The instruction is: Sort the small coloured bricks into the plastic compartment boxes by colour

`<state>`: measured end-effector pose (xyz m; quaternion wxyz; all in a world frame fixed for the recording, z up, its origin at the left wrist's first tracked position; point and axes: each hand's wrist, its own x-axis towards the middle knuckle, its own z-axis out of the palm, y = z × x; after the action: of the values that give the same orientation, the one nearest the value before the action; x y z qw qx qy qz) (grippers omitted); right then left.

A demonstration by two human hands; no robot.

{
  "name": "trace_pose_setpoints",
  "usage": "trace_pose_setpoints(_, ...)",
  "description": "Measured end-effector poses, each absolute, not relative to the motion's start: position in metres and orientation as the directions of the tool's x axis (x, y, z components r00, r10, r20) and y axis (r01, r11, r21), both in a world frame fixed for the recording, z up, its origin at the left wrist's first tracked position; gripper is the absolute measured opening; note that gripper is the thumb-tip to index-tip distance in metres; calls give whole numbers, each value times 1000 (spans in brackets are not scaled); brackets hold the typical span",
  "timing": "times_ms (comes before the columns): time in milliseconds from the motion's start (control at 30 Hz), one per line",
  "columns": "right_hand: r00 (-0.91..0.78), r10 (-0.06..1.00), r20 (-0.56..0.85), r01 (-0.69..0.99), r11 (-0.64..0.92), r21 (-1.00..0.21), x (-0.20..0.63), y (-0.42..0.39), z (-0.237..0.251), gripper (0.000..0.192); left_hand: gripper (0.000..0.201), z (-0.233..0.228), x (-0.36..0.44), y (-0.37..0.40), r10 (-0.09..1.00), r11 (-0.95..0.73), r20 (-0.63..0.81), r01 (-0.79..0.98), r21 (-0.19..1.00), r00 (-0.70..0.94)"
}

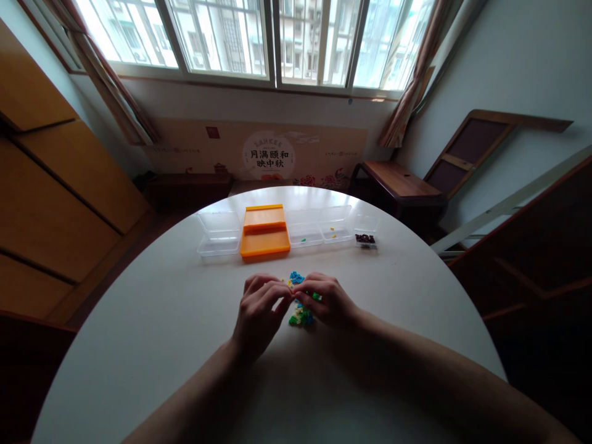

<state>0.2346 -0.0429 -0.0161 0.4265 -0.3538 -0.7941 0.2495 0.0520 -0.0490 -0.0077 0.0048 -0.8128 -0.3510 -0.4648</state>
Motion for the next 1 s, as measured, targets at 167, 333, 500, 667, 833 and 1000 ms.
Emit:
trace_pose_setpoints(167,-387,768,511,369,637,-677,234,-42,-19,14,15,-11,51,-48,560,-751,741,605,264,372)
trace_pose_setpoints(333,-307,780,545,460,623,-633,245,-23,-18,14,15,-16,48,-44,633,-691,678,667,278,373)
trace_pose_setpoints(500,181,825,535,550,366,-751,280,34,-15,19,13,-15,46,-43,722,-607,602,730,315,341)
trace_pose_setpoints(667,287,835,469,622,210,-754,313,73,-17,29,4,-14,43,-43,799,-520,525,776,356,294)
trace_pose_setpoints(833,365,808,463,548,216,-808,324,60,-23,31,13,-17,42,-42,833,-460,497,804,376,244)
trace_pose_setpoints(1000,381,790,480,482,273,-832,317,37,-26,28,21,-21,42,-41,866,-419,440,825,380,237)
